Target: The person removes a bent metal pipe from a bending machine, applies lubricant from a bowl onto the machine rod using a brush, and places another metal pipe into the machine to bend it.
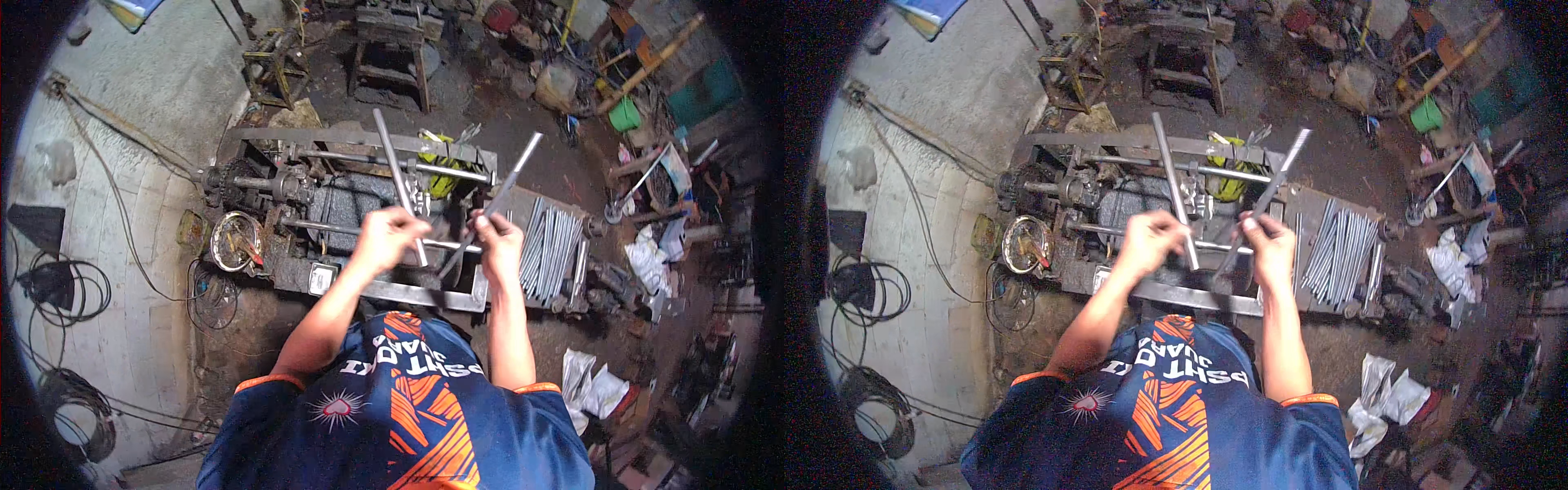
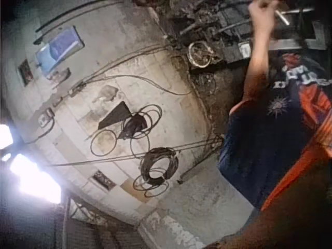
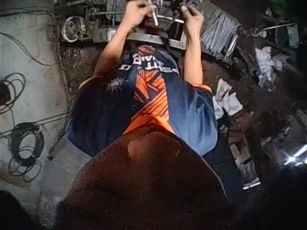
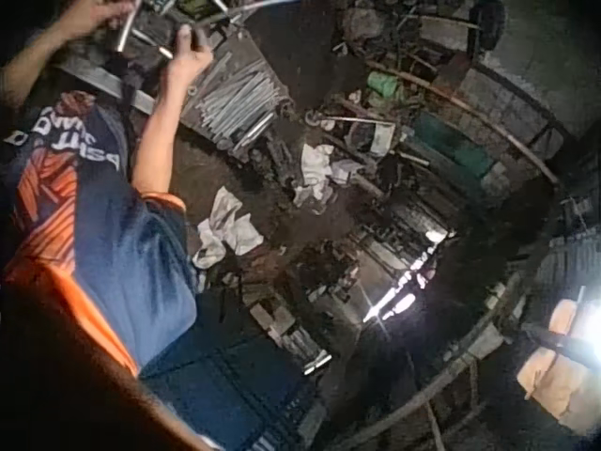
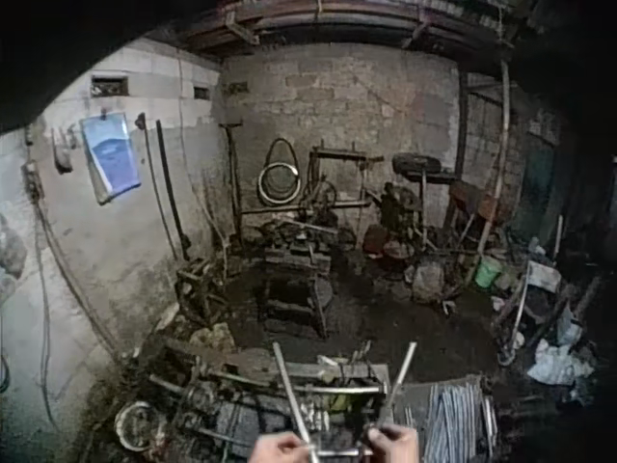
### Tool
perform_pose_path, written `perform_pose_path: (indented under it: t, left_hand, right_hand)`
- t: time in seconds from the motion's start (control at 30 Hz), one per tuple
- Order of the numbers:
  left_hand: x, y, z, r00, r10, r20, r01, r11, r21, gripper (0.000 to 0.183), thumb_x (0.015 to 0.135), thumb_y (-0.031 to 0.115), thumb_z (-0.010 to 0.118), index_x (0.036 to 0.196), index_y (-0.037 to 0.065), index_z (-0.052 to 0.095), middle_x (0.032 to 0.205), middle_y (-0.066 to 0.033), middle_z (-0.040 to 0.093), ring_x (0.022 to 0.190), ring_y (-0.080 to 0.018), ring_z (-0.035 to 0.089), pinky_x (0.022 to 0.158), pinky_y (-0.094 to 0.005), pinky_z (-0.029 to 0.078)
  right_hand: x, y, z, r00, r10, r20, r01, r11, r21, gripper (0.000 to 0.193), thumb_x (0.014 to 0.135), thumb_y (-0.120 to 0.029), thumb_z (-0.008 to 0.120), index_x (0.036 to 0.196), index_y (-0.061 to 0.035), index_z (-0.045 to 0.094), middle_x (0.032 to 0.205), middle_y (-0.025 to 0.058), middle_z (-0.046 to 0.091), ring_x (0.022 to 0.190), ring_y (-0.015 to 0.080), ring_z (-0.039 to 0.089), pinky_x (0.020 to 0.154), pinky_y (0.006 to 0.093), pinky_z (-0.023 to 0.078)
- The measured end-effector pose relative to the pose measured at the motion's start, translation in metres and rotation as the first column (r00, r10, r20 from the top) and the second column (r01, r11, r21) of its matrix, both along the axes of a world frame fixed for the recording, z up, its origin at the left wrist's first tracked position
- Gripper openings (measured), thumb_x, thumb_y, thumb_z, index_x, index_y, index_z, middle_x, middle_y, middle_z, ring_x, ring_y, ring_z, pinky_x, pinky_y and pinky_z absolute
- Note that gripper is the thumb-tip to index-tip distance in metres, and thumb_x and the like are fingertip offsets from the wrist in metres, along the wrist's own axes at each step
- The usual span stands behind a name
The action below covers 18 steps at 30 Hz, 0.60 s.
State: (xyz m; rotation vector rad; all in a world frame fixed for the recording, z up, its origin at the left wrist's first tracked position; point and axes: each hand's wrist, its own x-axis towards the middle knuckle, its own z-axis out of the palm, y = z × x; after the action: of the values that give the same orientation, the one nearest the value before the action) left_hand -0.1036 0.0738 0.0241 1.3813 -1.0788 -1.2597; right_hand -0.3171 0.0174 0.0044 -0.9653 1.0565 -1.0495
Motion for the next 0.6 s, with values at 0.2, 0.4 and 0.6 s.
perform_pose_path:
  t: [0.2, 0.4, 0.6]
  left_hand:
    - [0.099, -0.019, -0.095, 0.836, 0.485, -0.256, -0.405, 0.861, 0.309, 0.042, 0.094, 0.035, 0.056, 0.123, 0.006, 0.046, 0.104, -0.0098, 0.061, 0.086, -0.0186, 0.064, 0.070, -0.0279, 0.051]
    - [0.099, -0.052, -0.164, 0.935, 0.337, -0.108, -0.258, 0.859, 0.442, 0.039, 0.095, 0.030, 0.055, 0.124, 0.005, 0.047, 0.104, -0.0087, 0.061, 0.086, -0.0162, 0.063, 0.067, -0.0250, 0.050]
    - [0.079, -0.078, -0.216, 0.944, 0.325, -0.065, -0.243, 0.812, 0.530, 0.027, 0.095, 0.022, 0.055, 0.113, 0.002, 0.056, 0.088, -0.0040, 0.062, 0.065, -0.0098, 0.057, 0.052, -0.0198, 0.045]
  right_hand:
    - [-0.005, -0.049, -0.085, 0.823, -0.537, 0.186, 0.485, 0.834, 0.262, 0.015, 0.089, -0.007, 0.061, 0.100, 0.0035, 0.060, 0.090, 0.0092, 0.064, 0.084, 0.0184, 0.064, 0.077, 0.0358, 0.055]
    - [0.029, -0.072, -0.169, 0.649, -0.748, 0.143, 0.653, 0.643, 0.400, 0.014, 0.088, -0.006, 0.064, 0.100, -0.0007, 0.058, 0.093, 0.0078, 0.064, 0.083, 0.0168, 0.063, 0.074, 0.0356, 0.055]
    - [0.053, -0.077, -0.193, 0.639, -0.750, 0.172, 0.593, 0.622, 0.511, 0.014, 0.089, -0.007, 0.063, 0.100, 0.0003, 0.059, 0.092, 0.0080, 0.064, 0.082, 0.0158, 0.061, 0.067, 0.0310, 0.051]
